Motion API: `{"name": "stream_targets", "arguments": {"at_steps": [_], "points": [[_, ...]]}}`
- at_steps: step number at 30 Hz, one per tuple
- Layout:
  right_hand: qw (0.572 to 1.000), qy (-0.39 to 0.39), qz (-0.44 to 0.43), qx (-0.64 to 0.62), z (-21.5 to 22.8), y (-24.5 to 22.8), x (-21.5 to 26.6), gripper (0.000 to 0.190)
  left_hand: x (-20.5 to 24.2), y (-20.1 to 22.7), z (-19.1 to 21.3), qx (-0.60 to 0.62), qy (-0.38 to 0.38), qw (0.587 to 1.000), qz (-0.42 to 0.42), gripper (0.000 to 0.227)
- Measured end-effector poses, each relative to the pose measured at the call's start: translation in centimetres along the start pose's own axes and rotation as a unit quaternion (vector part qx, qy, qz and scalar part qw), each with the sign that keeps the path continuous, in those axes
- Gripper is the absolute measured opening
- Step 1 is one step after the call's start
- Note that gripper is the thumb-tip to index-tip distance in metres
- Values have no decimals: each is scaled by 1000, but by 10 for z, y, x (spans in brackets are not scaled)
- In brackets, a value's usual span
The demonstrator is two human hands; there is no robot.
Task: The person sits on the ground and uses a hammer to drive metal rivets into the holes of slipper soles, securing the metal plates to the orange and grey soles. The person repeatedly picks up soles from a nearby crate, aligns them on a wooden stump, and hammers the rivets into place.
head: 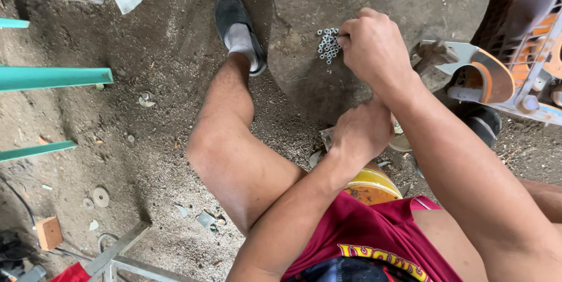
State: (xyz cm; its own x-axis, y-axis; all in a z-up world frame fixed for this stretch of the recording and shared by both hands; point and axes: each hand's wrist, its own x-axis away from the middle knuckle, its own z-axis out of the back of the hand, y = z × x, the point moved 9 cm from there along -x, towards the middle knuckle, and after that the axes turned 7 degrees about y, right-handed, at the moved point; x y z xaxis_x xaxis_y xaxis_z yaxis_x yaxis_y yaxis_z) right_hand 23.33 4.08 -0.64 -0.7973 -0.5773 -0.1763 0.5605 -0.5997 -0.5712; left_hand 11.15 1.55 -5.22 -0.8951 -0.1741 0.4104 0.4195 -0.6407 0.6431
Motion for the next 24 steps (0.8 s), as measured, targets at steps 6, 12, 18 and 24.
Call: {"name": "stream_targets", "arguments": {"at_steps": [6, 12, 18, 24], "points": [[999, 33, -23, -35, 5, -8, -7, 9, 0, 1, 2, -6, 5, 1000, -11, 23], [983, 154, 24, -95, 140, -19, 36, 8, 11, 24, 32, -7, 113, 991, -75, 32], [991, 29, -127, 14, 148, 91, 83, 14, 4, 24, 27, -18, 76, 995, -53, 32], [990, 70, -125, -20, 118, 124, 104, 14, 4, 24, 24, -38, 72, 995, -57, 34]]}}
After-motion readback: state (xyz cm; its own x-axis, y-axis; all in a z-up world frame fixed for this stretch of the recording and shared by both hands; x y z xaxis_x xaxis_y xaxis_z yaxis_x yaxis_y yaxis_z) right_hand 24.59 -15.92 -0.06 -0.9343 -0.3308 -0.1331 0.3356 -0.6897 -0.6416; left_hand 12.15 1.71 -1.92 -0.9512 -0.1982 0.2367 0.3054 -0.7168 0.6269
